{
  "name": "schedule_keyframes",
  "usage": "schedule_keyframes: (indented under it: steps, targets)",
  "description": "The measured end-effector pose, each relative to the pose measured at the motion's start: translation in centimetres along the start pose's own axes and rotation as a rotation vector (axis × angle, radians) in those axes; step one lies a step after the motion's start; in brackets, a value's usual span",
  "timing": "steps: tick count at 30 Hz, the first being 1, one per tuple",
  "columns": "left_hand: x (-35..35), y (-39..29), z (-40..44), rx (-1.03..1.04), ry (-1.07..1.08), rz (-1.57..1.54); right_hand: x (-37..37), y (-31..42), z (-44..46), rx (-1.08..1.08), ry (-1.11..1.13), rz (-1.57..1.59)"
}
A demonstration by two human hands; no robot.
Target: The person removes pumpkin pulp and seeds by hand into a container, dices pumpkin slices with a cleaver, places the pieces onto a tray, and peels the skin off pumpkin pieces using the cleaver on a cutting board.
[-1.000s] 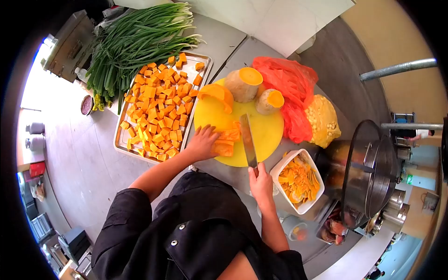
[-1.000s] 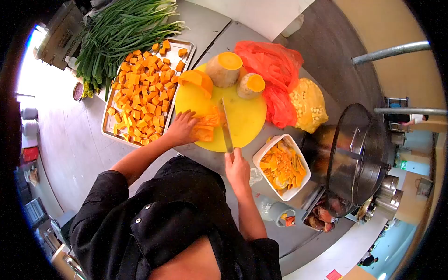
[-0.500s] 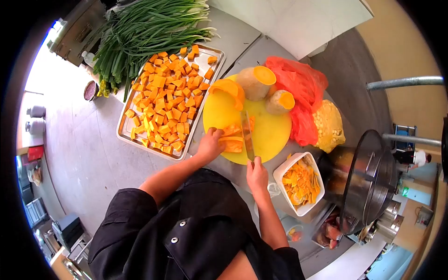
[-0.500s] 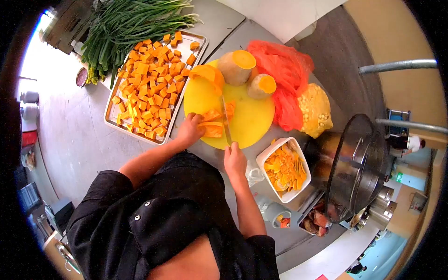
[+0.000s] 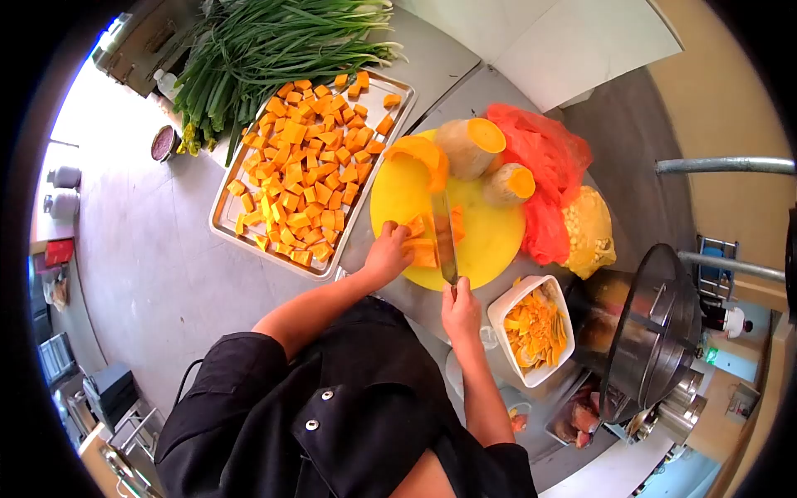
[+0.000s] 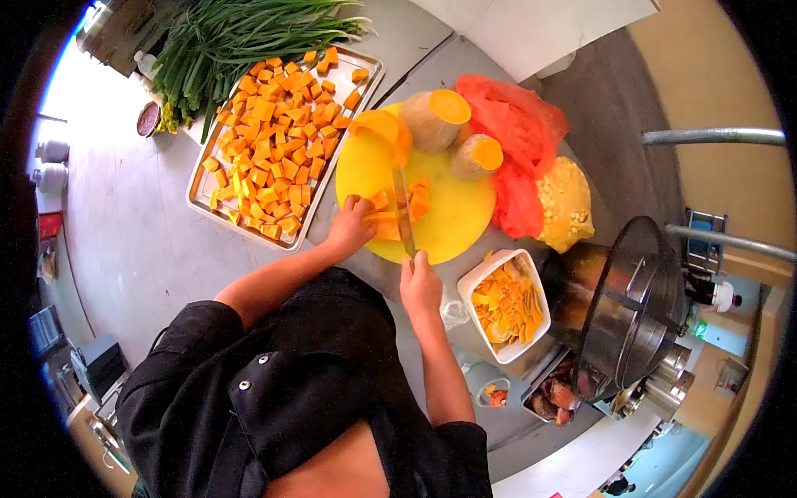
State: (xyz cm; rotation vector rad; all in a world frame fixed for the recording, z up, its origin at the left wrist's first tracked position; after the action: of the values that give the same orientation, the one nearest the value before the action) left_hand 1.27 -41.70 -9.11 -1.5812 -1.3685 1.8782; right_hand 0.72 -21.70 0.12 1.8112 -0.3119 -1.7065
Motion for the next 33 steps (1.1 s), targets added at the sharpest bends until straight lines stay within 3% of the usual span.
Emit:
schedule_keyframes:
  steps: [4, 7, 12, 16, 19, 20, 22, 27, 31, 33]
  targets:
    - [0.0, 0.7, 0.1, 0.054, -0.072, -0.067, 3.3, 1.6, -0.4, -0.021, 0.188, -0.153]
    - [-0.4, 0.7, 0.1, 0.107, -0.061, 0.006, 5.7, -0.4, -1.0, 0.008, 0.114, -0.183]
    - [-1.3, 0.9, -0.4, 0.068, -0.042, -0.005, 4.1, -2.1, -0.6, 0.064, 0.024, 0.174]
    - [-3.7, 0.7, -1.4, 0.085, -0.104, 0.025, 0.2, 3.4, 0.2, -0.009, 0.091, 0.027]
    - [-3.5, 2.8, -1.6, -0.103, 0.000, -0.050, 2.0, 4.8, -0.8, -0.056, 0.131, -0.049]
    - [-3.6, 2.7, -1.6, -0.056, -0.035, -0.054, 4.6, 3.5, -1.1, -0.028, 0.227, -0.108]
    - [-3.7, 2.6, -1.4, 0.043, -0.109, -0.063, 6.8, 1.5, -1.5, -0.020, 0.175, -0.101]
    - [-2.4, 3.1, -0.2, -0.018, -0.138, -0.118, 5.7, -0.5, -0.3, 0.001, 0.056, 0.188]
    - [-1.5, 1.4, 1.0, 0.047, -0.158, -0.065, 2.3, 0.6, -0.2, 0.052, 0.027, 0.074]
    - [-1.1, 2.5, 0.8, -0.039, -0.113, -0.099, 0.6, 2.4, -0.1, 0.029, 0.009, 0.041]
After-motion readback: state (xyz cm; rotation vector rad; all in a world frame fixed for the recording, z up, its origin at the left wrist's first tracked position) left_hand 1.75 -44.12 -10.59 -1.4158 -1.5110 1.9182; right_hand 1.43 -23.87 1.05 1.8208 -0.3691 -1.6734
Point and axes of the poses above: each hand's wrist, its own z-axis towards the middle knuckle, its own x-axis out of the palm, y = z × x, the point moved 10 cm from there along z, towards the middle knuckle, and after that the axes turned 10 degrees about -y, right-handed, at the moved point
